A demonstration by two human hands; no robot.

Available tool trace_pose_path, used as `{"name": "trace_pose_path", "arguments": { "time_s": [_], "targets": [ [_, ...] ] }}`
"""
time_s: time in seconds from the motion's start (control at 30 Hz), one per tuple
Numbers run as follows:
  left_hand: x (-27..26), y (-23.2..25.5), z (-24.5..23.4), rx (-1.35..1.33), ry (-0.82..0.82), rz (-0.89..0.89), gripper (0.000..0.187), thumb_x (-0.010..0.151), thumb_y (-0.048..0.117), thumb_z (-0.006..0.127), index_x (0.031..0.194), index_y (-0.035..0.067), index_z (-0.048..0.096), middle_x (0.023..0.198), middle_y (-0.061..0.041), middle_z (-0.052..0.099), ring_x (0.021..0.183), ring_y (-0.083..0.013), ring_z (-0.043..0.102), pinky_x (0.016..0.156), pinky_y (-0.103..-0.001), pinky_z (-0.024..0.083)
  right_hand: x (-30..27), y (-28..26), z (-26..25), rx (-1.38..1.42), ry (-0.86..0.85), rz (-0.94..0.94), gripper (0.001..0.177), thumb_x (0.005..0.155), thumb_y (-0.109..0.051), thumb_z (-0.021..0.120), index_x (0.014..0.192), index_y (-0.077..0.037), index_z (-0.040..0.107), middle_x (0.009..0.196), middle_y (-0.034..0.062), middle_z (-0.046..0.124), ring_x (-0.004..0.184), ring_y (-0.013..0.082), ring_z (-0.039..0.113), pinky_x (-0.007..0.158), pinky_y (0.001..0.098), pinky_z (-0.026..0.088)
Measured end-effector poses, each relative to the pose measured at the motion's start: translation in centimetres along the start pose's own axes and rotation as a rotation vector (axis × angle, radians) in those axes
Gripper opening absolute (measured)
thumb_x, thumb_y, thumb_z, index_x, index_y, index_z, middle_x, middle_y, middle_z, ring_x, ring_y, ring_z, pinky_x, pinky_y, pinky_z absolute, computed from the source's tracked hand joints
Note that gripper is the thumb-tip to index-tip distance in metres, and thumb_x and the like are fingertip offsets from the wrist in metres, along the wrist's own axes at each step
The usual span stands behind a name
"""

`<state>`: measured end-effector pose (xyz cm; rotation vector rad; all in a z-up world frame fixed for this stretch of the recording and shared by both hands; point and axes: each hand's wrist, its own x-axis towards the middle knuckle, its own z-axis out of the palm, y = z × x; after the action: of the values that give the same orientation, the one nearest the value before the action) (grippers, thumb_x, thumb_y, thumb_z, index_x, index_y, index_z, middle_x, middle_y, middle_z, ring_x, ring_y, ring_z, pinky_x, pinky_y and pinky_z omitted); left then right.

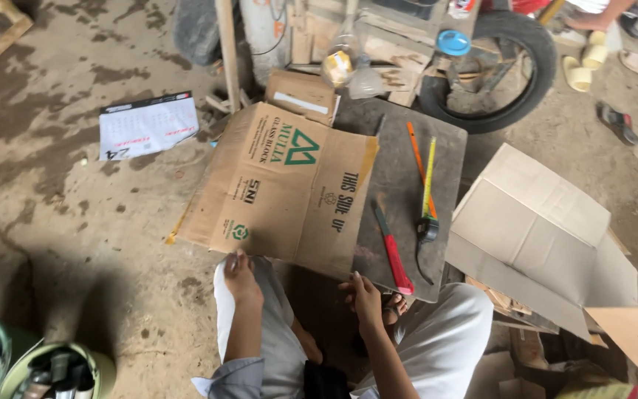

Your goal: The person uses a cutter to slice through cardboard boxes and then uses a tape measure and a marker to mark and cut specific sections of cardboard.

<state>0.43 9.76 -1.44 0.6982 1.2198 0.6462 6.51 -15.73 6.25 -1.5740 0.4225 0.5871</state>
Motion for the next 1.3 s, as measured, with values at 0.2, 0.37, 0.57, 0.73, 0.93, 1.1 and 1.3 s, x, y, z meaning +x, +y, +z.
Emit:
{"name": "trace_pose_path", "arguments": {
  "time_s": [0.2,0.37,0.57,0.73,0.93,1.1,1.3],
  "targets": [
    [-1.3,-1.3,1.3,0.179,0.010,0.209,0.044,0.090,0.010,0.082,0.125,0.011,0.056,0.108,-0.009,0.068,0.104,-0.0209,0.070,0.099,-0.043,0.055,2.1,0.7,-1.3,-0.067,0.032,-0.099,0.037,0.098,-0.033,0.068,0.110,0.001,0.076,0.084,0.0202,0.079,0.052,0.0221,0.066,0.037,0.0280,0.042],
    [-6.0,-3.8,2.4,0.167,-0.027,0.345,0.041,0.092,0.003,0.077,0.120,0.001,0.046,0.116,-0.019,0.058,0.109,-0.0235,0.060,0.095,-0.038,0.052,1.6,-0.8,-2.0,0.042,0.101,-0.019,0.048,0.107,-0.039,0.044,0.117,0.000,0.070,0.081,0.0185,0.076,0.047,0.0207,0.062,0.038,0.0241,0.039],
    [-10.0,-2.5,1.9,0.148,0.000,0.121,0.035,0.095,0.012,0.069,0.124,0.001,0.051,0.116,-0.018,0.065,0.109,-0.0255,0.066,0.092,-0.034,0.058,0.2,-2.1,-4.3,0.023,0.318,-0.129,0.038,0.104,-0.036,0.050,0.101,-0.006,0.071,0.063,0.0051,0.057,0.050,0.0125,0.048,0.043,0.0261,0.038],
    [-10.2,-1.1,1.8,0.107,-0.060,-0.032,0.039,0.095,0.015,0.069,0.129,0.003,0.055,0.110,-0.008,0.064,0.098,-0.0174,0.062,0.085,-0.030,0.052,0.8,-6.3,-7.7,-0.312,0.547,-0.296,0.032,0.103,-0.036,0.052,0.111,-0.008,0.063,0.103,0.0111,0.073,0.092,0.0258,0.070,0.079,0.0409,0.055],
    [-8.6,-3.8,2.1,0.143,-0.153,-0.207,0.030,0.102,0.031,0.065,0.118,0.006,0.069,0.100,-0.003,0.067,0.089,-0.0142,0.060,0.076,-0.029,0.048,2.6,-4.1,-7.1,-0.879,0.505,-0.385,0.048,0.084,-0.052,0.071,0.112,-0.014,0.059,0.106,0.0074,0.066,0.104,0.0312,0.062,0.086,0.0460,0.049],
    [-9.3,-2.4,4.3,0.062,-0.067,-0.164,0.042,0.095,0.031,0.071,0.121,-0.001,0.066,0.101,-0.011,0.069,0.090,-0.0194,0.066,0.083,-0.032,0.060,4.2,-2.1,-7.0,-0.917,0.432,-0.452,0.026,0.098,-0.033,0.057,0.113,-0.013,0.061,0.104,0.0099,0.068,0.102,0.0341,0.064,0.084,0.0476,0.051],
    [-9.5,-0.1,2.6,0.379,-0.103,0.024,0.043,0.097,0.026,0.065,0.123,-0.008,0.066,0.119,-0.019,0.073,0.111,-0.0281,0.071,0.088,-0.038,0.061,3.8,-2.7,-7.1,-0.687,0.321,-0.615,0.057,0.084,0.017,0.037,0.135,-0.007,0.048,0.113,0.0141,0.048,0.081,0.0265,0.062,0.069,0.0458,0.052]
  ]
}}
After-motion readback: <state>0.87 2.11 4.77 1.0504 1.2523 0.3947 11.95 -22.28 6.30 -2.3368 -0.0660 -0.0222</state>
